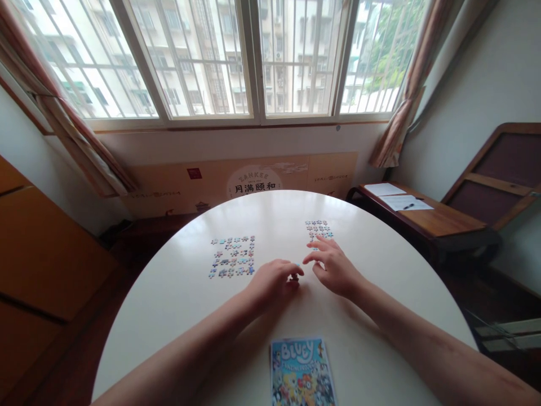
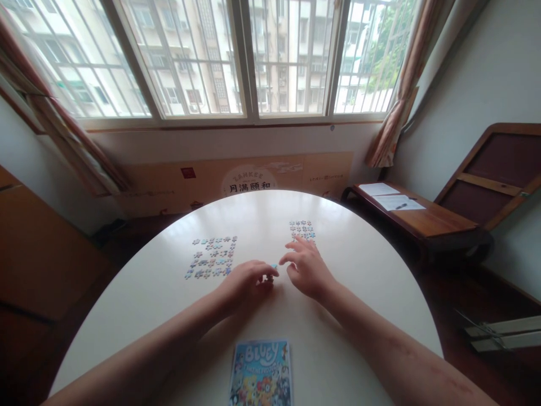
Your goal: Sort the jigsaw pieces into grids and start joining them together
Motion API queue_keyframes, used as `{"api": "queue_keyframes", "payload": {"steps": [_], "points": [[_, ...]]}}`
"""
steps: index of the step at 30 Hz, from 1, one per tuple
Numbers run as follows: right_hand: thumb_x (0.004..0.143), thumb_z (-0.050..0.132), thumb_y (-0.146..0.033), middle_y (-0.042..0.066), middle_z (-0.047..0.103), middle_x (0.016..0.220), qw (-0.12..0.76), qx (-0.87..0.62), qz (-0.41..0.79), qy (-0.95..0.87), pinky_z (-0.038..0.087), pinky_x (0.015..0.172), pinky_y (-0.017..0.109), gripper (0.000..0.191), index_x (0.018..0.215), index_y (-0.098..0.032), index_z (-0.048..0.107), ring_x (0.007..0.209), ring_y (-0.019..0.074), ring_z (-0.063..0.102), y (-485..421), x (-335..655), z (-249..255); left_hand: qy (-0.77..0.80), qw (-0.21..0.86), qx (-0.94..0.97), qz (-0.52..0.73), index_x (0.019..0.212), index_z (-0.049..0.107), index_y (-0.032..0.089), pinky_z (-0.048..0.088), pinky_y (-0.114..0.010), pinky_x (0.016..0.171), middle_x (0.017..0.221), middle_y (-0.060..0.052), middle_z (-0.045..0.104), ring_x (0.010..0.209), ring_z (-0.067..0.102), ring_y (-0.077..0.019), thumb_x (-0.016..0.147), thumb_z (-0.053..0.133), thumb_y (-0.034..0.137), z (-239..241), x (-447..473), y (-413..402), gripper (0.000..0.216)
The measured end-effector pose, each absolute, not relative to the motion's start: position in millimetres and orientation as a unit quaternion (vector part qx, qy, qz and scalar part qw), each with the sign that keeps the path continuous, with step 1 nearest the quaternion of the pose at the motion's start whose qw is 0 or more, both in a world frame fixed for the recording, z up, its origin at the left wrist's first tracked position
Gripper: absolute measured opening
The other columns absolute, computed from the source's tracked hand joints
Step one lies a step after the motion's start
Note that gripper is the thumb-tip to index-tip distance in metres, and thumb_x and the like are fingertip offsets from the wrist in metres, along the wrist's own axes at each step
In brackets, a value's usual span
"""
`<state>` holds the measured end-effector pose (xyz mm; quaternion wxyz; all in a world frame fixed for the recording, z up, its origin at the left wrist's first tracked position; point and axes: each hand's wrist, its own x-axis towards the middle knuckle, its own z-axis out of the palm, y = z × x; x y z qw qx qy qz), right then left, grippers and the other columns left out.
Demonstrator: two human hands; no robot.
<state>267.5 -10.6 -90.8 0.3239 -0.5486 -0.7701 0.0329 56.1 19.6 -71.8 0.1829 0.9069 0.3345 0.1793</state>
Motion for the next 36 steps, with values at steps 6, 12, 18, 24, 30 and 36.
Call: {"api": "queue_keyframes", "payload": {"steps": [6, 12, 18, 24, 30, 36], "points": [[0.079, 0.054, -0.004, 0.007, 0.065, 0.130, 0.306, -0.556, 0.035, -0.772, 0.028, 0.114, 0.067, 0.039, 0.095, -0.029, 0.079, 0.140, 0.0356, 0.043, -11.0, 267.9, -89.9, 0.336, 0.162, 0.911, 0.175, 0.104, 0.073, 0.027, 0.053, -0.033, 0.082, 0.099, -0.002, 0.075, 0.091, 0.068, -0.0213, 0.080, 0.068, 0.012, -70.9, 55.4, 20.1, 0.029], [0.079, 0.054, -0.003, 0.007, 0.064, 0.132, 0.293, -0.557, 0.039, -0.776, 0.028, 0.114, 0.067, 0.040, 0.097, -0.029, 0.079, 0.141, 0.0358, 0.041, -11.0, 268.2, -89.5, 0.339, 0.139, 0.911, 0.188, 0.110, 0.073, 0.027, 0.053, -0.037, 0.089, 0.112, -0.004, 0.073, 0.101, 0.067, -0.0237, 0.081, 0.072, 0.017, -64.3, 47.2, 22.7, 0.030], [0.079, 0.053, -0.002, 0.007, 0.061, 0.136, 0.267, -0.559, 0.056, -0.783, 0.023, 0.118, 0.066, 0.042, 0.100, -0.029, 0.079, 0.144, 0.0354, 0.038, -13.0, 266.5, -85.8, 0.367, 0.119, 0.905, 0.178, 0.104, 0.076, 0.026, 0.055, -0.034, 0.087, 0.110, -0.002, 0.073, 0.095, 0.069, -0.0215, 0.081, 0.068, 0.013, -60.9, 42.1, 25.6, 0.028], [0.080, 0.056, -0.005, 0.007, 0.056, 0.144, 0.216, -0.554, 0.072, -0.801, 0.019, 0.119, 0.065, 0.047, 0.112, -0.032, 0.077, 0.147, 0.0367, 0.033, -14.6, 264.5, -83.0, 0.345, 0.097, 0.920, 0.155, 0.107, 0.077, 0.028, 0.055, -0.032, 0.082, 0.107, -0.002, 0.073, 0.092, 0.069, -0.0207, 0.085, 0.067, 0.018, -65.0, 44.0, 24.7, 0.027], [0.088, 0.059, -0.016, 0.007, 0.055, 0.146, 0.203, -0.548, 0.086, -0.807, 0.021, 0.119, 0.064, 0.035, 0.110, -0.035, 0.078, 0.147, 0.0370, 0.032, -15.0, 262.9, -81.1, 0.328, 0.100, 0.925, 0.163, 0.095, 0.078, 0.028, 0.053, -0.028, 0.074, 0.100, -0.001, 0.072, 0.084, 0.068, -0.0177, 0.085, 0.065, 0.018, -70.4, 44.0, 27.5, 0.019], [0.092, 0.058, -0.023, 0.007, 0.055, 0.146, 0.206, -0.552, 0.101, -0.802, 0.022, 0.119, 0.062, 0.030, 0.111, -0.035, 0.078, 0.147, 0.0364, 0.032, -15.5, 261.5, -80.3, 0.334, 0.089, 0.925, 0.159, 0.093, 0.078, 0.029, 0.053, -0.028, 0.073, 0.099, -0.001, 0.071, 0.084, 0.068, -0.0171, 0.086, 0.064, 0.020, -69.8, 46.2, 25.8, 0.018]]}}
